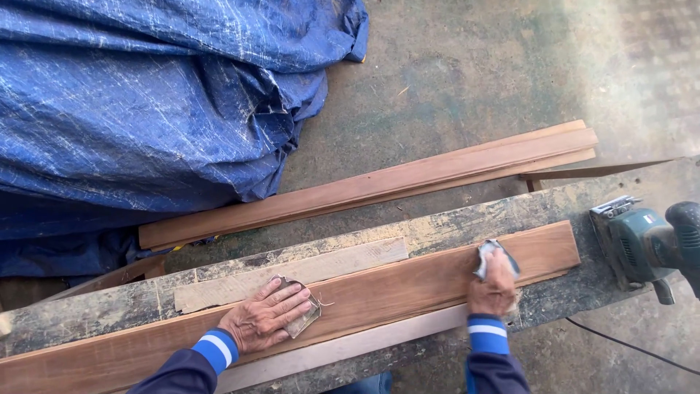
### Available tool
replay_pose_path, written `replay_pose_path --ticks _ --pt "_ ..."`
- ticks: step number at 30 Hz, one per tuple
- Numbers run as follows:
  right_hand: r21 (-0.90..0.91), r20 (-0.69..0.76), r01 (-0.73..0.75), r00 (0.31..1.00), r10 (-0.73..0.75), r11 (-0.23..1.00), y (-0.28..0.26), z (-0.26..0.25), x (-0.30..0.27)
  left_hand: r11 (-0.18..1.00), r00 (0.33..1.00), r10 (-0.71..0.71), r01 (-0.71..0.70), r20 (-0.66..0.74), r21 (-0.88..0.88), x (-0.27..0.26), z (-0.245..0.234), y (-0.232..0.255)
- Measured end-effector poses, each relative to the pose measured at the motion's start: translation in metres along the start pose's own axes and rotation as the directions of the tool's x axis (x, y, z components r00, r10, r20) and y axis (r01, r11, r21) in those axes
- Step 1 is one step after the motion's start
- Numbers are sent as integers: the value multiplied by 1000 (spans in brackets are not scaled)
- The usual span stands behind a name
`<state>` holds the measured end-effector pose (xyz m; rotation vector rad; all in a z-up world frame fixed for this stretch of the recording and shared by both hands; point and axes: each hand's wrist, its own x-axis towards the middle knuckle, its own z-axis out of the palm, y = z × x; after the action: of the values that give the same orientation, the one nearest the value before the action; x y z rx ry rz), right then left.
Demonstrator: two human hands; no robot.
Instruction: Sanding a long piece of wood using both a power orbital sander and manual sandpaper to smooth the surface.
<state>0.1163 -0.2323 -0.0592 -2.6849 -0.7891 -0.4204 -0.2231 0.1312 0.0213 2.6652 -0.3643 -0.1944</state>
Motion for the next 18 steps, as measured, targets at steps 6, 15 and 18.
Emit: replay_pose_path --ticks 6,15,18 --pt "441 86 383 882 -463 811 -222 -48 -110 1000 1000 2 -2 -4 -14 0 7 0" --pt "6 49 0 999 0 1000 17 -24 -49 1000 999 -15 15 33 -2 0 11 -2" --pt "100 42 -12 999 8 995 -70 -43 -64 1000 1000 -7 6 21 26 0 10 -2"
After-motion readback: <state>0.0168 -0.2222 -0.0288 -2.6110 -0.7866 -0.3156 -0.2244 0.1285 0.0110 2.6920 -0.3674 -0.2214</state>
